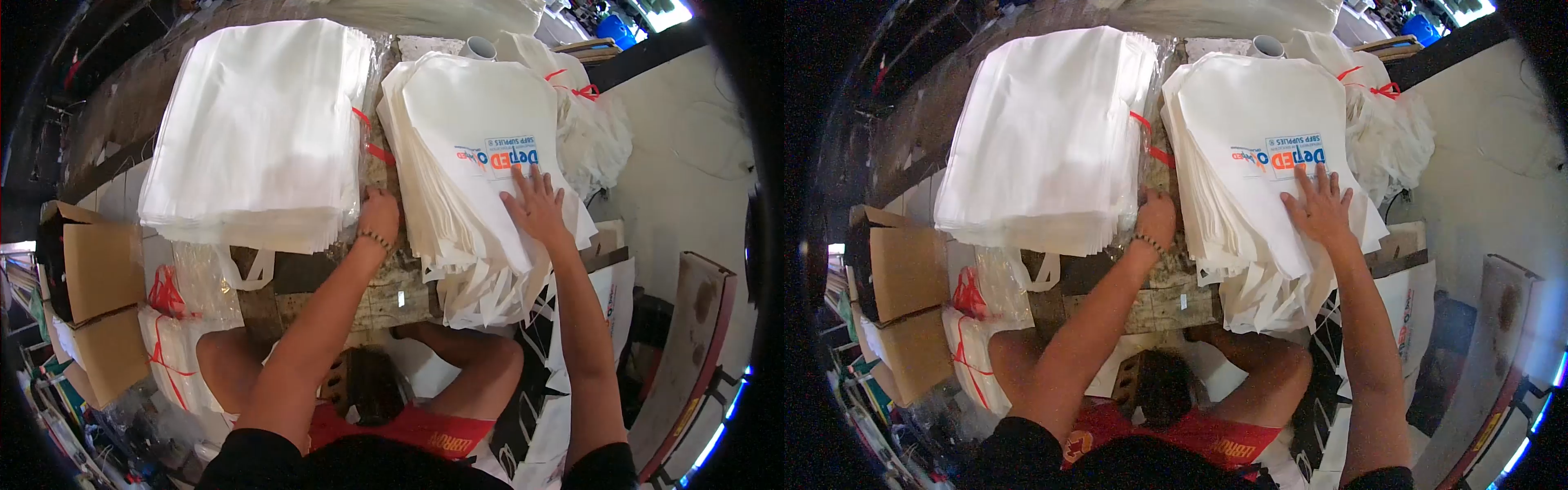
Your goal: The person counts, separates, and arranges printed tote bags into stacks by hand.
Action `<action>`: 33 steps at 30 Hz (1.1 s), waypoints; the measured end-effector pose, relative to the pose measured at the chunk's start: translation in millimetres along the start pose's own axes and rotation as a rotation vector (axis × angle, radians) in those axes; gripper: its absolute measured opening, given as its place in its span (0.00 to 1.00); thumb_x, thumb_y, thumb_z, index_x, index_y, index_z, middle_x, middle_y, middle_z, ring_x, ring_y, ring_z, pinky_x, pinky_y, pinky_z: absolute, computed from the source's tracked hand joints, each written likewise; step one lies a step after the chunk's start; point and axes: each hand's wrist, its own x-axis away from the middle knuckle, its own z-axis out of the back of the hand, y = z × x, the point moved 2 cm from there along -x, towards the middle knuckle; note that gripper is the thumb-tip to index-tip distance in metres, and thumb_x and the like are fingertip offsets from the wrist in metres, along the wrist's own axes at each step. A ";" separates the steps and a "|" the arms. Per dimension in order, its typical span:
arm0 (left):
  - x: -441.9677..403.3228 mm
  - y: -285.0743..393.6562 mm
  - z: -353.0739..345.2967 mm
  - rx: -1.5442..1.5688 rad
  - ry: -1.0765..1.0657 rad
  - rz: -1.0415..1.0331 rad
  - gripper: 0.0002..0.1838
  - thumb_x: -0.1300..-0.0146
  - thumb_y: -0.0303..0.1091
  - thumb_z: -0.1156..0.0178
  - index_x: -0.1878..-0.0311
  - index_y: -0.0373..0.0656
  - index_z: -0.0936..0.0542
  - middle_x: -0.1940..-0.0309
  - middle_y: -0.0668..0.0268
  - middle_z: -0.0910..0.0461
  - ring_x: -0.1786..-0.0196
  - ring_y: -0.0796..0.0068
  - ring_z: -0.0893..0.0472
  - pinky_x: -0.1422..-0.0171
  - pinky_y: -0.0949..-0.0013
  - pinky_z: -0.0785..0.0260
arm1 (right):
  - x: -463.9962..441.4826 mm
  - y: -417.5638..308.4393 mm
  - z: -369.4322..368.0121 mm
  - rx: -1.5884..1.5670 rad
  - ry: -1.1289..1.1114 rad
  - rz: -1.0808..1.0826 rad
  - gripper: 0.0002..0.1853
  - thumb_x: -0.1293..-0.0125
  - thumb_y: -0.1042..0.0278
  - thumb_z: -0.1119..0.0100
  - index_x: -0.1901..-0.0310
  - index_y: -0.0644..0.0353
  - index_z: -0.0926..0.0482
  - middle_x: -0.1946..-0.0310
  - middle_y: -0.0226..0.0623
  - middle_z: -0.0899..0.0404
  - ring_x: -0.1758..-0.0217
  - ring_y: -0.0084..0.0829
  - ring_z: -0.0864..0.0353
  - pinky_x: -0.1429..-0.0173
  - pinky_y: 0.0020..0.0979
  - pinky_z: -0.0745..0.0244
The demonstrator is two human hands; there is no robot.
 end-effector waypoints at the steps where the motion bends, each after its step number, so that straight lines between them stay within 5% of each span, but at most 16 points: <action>1: -9.4 2.4 7.5 -0.056 -0.091 -0.063 0.13 0.40 0.25 0.41 0.55 0.28 0.19 0.47 0.39 0.26 0.54 0.50 0.17 0.52 0.59 0.20 | -0.7 -0.3 0.6 0.008 0.000 -0.001 0.42 0.34 0.26 0.55 0.23 0.35 0.45 0.21 0.53 0.53 0.20 0.64 0.55 0.28 0.75 0.61; 5: -13.0 0.6 2.4 -0.099 -0.137 -0.128 0.10 0.39 0.27 0.41 0.60 0.34 0.14 0.44 0.40 0.26 0.52 0.51 0.16 0.56 0.61 0.18 | -2.3 1.3 1.2 0.001 -0.021 -0.003 0.41 0.33 0.26 0.56 0.23 0.35 0.45 0.21 0.53 0.54 0.20 0.63 0.56 0.28 0.75 0.61; 7: 12.1 10.0 29.7 0.031 -0.160 0.039 0.10 0.40 0.28 0.39 0.58 0.32 0.16 0.52 0.39 0.22 0.56 0.47 0.15 0.56 0.57 0.18 | -2.9 2.5 -0.9 0.001 -0.027 0.000 0.41 0.33 0.26 0.57 0.23 0.35 0.45 0.21 0.52 0.54 0.20 0.63 0.56 0.27 0.75 0.61; 10: 21.5 4.0 29.8 -0.099 -0.169 -0.053 0.11 0.37 0.29 0.41 0.55 0.31 0.19 0.58 0.40 0.19 0.57 0.46 0.14 0.56 0.56 0.18 | -4.1 1.5 -4.3 0.012 -0.021 -0.002 0.41 0.33 0.26 0.57 0.22 0.35 0.46 0.21 0.52 0.54 0.20 0.63 0.56 0.27 0.74 0.61; 14: -36.5 -5.7 -0.9 -0.078 0.009 -0.127 0.12 0.32 0.30 0.47 0.51 0.32 0.23 0.59 0.42 0.17 0.55 0.49 0.13 0.56 0.55 0.18 | -2.3 0.8 -8.7 0.038 0.000 0.002 0.40 0.32 0.27 0.58 0.22 0.35 0.46 0.21 0.52 0.54 0.20 0.63 0.56 0.27 0.74 0.61; 16: -72.8 -1.5 16.6 0.051 -0.045 0.059 0.12 0.32 0.31 0.47 0.52 0.36 0.19 0.58 0.52 0.15 0.56 0.54 0.13 0.56 0.60 0.18 | -1.7 1.2 -11.4 0.041 0.023 0.007 0.40 0.31 0.28 0.58 0.22 0.36 0.46 0.21 0.52 0.53 0.20 0.64 0.55 0.27 0.74 0.61; 22: -140.4 -16.0 9.0 0.152 0.403 0.313 0.13 0.30 0.28 0.52 0.49 0.31 0.24 0.58 0.44 0.17 0.58 0.50 0.13 0.57 0.56 0.18 | 1.5 -5.2 0.4 -0.002 0.012 0.023 0.40 0.32 0.28 0.57 0.22 0.35 0.47 0.21 0.52 0.55 0.21 0.66 0.56 0.29 0.77 0.61; 23: -142.0 -21.2 1.5 0.203 0.309 0.247 0.13 0.31 0.29 0.51 0.49 0.30 0.25 0.58 0.43 0.17 0.58 0.48 0.14 0.56 0.54 0.18 | 6.3 -10.1 14.7 0.037 -0.005 0.003 0.37 0.30 0.33 0.55 0.25 0.42 0.39 0.24 0.54 0.44 0.22 0.59 0.46 0.25 0.64 0.51; 26: -130.8 -36.8 -16.3 0.271 0.140 0.088 0.15 0.35 0.30 0.45 0.49 0.29 0.26 0.60 0.41 0.17 0.58 0.41 0.15 0.53 0.47 0.21 | -38.2 63.6 16.4 -0.509 -0.019 0.203 0.31 0.28 0.41 0.51 0.31 0.52 0.28 0.36 0.54 0.26 0.33 0.47 0.26 0.30 0.44 0.34; 28: -99.6 -24.9 4.1 0.374 0.144 -0.020 0.15 0.36 0.29 0.43 0.48 0.37 0.29 0.64 0.38 0.18 0.57 0.36 0.18 0.54 0.41 0.25 | -55.1 110.4 53.0 -0.746 0.190 0.001 0.22 0.28 0.53 0.48 0.42 0.62 0.20 0.52 0.47 0.15 0.52 0.36 0.17 0.44 0.31 0.24; 30: -78.5 -21.1 8.4 0.272 0.090 -0.042 0.18 0.37 0.30 0.43 0.44 0.39 0.26 0.66 0.39 0.18 0.58 0.36 0.18 0.54 0.41 0.26 | -85.0 180.8 48.8 -0.669 0.201 -0.125 0.17 0.31 0.65 0.44 0.44 0.61 0.21 0.54 0.32 0.18 0.55 0.26 0.21 0.49 0.31 0.25; 31: -83.9 -35.3 -12.1 0.324 0.190 -0.211 0.15 0.37 0.32 0.43 0.48 0.39 0.22 0.66 0.40 0.18 0.59 0.37 0.18 0.54 0.42 0.26 | -93.3 198.0 37.9 -0.745 0.054 -0.198 0.16 0.33 0.68 0.45 0.46 0.61 0.20 0.56 0.33 0.17 0.57 0.28 0.20 0.51 0.32 0.24; 33: -83.4 -31.7 -6.9 0.155 0.051 -0.137 0.13 0.36 0.37 0.42 0.54 0.39 0.19 0.64 0.40 0.18 0.59 0.39 0.18 0.54 0.43 0.26 | -107.0 217.5 5.6 -0.903 -0.260 -0.325 0.15 0.36 0.73 0.46 0.49 0.59 0.19 0.60 0.35 0.16 0.60 0.32 0.19 0.53 0.33 0.22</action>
